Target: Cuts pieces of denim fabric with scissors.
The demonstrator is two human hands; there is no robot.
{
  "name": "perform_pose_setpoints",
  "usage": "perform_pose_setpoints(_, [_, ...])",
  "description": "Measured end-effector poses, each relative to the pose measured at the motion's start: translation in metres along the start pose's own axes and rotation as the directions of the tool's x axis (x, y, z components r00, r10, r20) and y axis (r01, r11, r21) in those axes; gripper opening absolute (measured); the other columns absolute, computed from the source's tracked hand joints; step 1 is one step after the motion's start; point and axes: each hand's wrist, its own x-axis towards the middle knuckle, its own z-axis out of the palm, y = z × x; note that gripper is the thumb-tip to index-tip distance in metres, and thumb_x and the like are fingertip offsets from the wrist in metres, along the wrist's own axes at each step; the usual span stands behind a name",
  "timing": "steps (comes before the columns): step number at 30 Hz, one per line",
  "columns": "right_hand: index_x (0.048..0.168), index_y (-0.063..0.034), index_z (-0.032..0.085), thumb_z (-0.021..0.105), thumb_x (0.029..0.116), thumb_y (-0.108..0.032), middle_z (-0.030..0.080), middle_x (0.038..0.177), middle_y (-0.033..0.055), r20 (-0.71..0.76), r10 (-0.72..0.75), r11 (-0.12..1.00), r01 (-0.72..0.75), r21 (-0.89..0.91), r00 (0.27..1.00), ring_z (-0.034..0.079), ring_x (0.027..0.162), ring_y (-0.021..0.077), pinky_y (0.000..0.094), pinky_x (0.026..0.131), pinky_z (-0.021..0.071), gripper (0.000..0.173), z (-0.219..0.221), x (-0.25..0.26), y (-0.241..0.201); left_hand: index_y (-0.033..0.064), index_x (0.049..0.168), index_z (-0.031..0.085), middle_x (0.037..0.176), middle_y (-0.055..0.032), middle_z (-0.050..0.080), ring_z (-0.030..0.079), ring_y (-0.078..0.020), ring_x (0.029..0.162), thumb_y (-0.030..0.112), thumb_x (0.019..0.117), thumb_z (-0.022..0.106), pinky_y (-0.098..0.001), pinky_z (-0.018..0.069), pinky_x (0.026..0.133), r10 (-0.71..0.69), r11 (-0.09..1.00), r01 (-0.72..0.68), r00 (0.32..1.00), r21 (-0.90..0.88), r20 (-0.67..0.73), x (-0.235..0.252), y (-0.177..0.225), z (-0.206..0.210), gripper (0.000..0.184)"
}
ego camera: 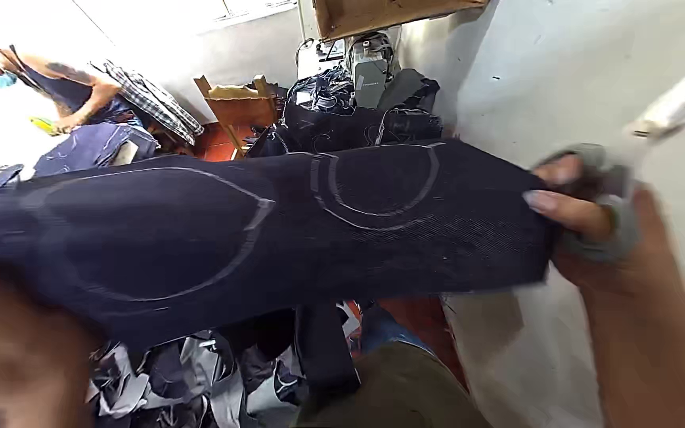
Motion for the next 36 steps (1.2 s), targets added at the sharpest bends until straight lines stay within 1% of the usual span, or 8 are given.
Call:
perform_pose_setpoints(4, [0.104,-0.0238,0.061,0.080,0.0799,-0.019,0.064,0.087,-0.0156,-0.222,0.059,0.940,-0.129,-0.317,0.973,0.062,0.073,-0.0041,0.0155,0.066,0.0556,0.031,-0.066,0.005,0.056,-0.0040,0.146,0.042,0.130,-0.0124,0.062,0.062,-0.0092,0.114,0.029,0.1109,0.037,-0.0357,0.0523,0.101,-0.053,0.998,0.059,0.914,-0.003,0.401,-0.045,-0.055,0.112,0.049])
perform_pose_setpoints(7, [0.109,0.0022,0.059,0.076,0.0883,-0.013,0.060,0.084,0.0087,-0.269,0.248,0.764,-0.358,-0.536,0.931,0.057,0.070,0.0154,0.0387,0.065,0.0510,0.031,-0.094,0.000,0.152,-0.0033,0.156,0.033,0.120,-0.0291,0.068,0.071,-0.0398,0.102,0.024,0.1097,0.046,-0.0619,0.0542,0.092,-0.306,0.952,0.233,0.770,0.200,0.559,-0.101,-0.084,0.199,0.055])
perform_pose_setpoints(10, [0.111,0.0074,0.065,0.079,0.0910,-0.017,0.067,0.091,0.0227,-0.355,0.467,0.599,-0.586,-0.546,0.810,0.066,0.081,0.0335,0.0569,0.076,0.0543,0.034,-0.098,-0.029,0.255,0.0040,0.162,0.022,0.088,-0.0256,0.071,0.072,-0.0445,0.079,0.032,0.1090,0.049,-0.0643,0.0568,0.078,-0.419,0.896,0.153,0.607,0.418,0.676,-0.152,-0.123,0.255,0.066])
perform_pose_setpoints(17, [0.105,0.0056,0.065,0.080,0.0907,-0.018,0.063,0.085,0.0139,-0.416,0.698,0.496,-0.813,-0.305,0.582,0.057,0.074,0.0199,0.0428,0.071,0.0494,0.031,-0.068,-0.018,0.271,-0.0027,0.159,0.028,0.080,-0.0231,0.071,0.072,-0.0430,0.076,0.030,0.1043,0.060,-0.0612,0.0575,0.077,-0.422,0.889,0.124,0.594,0.441,0.685,-0.160,-0.117,0.259,0.072])
perform_pose_setpoints(20, [0.100,-0.0016,0.063,0.079,0.0804,-0.007,0.061,0.079,0.0039,-0.278,0.675,0.664,-0.727,-0.175,0.684,0.059,0.070,0.0114,0.0306,0.064,0.0518,0.027,-0.080,-0.012,0.254,-0.0019,0.159,0.030,0.085,-0.0240,0.073,0.073,-0.0443,0.080,0.034,0.1015,0.064,-0.0632,0.0569,0.079,-0.438,0.882,0.109,0.553,0.459,0.709,-0.145,-0.114,0.253,0.076])
perform_pose_setpoints(23, [0.107,-0.0110,0.061,0.080,0.0788,-0.049,0.066,0.088,-0.0059,-0.045,0.652,0.746,-0.651,-0.141,0.757,0.064,0.079,0.0038,0.0248,0.073,0.0561,0.051,-0.099,-0.002,0.239,-0.0070,0.157,0.030,0.083,-0.0249,0.072,0.072,-0.0462,0.078,0.038,0.0990,0.066,-0.0650,0.0564,0.077,-0.400,0.899,0.081,0.553,0.430,0.731,-0.149,-0.123,0.254,0.082])
perform_pose_setpoints(28, [0.109,0.0030,0.059,0.066,0.0997,-0.030,0.057,0.083,0.0085,-0.149,0.658,0.654,-0.658,-0.373,0.738,0.053,0.073,0.0155,0.0394,0.070,0.0479,0.035,-0.083,0.049,0.281,-0.0025,0.161,0.021,0.090,-0.0258,0.072,0.072,-0.0467,0.087,0.046,0.0942,0.072,-0.0644,0.0559,0.083,-0.497,0.852,0.067,0.411,0.519,0.764,-0.145,-0.113,0.270,0.096])
perform_pose_setpoints(36, [0.124,0.0082,0.058,0.073,0.0853,-0.002,0.065,0.108,0.0298,-0.426,0.211,0.595,-0.461,-0.658,0.880,0.065,0.098,0.0426,0.0615,0.085,0.0506,0.043,-0.045,0.085,0.271,0.0116,0.165,0.012,0.107,-0.0210,0.073,0.072,-0.0422,0.100,0.056,0.1004,0.056,-0.0608,0.0563,0.085,-0.734,0.632,-0.031,0.298,0.774,0.611,-0.143,-0.087,0.276,0.090])
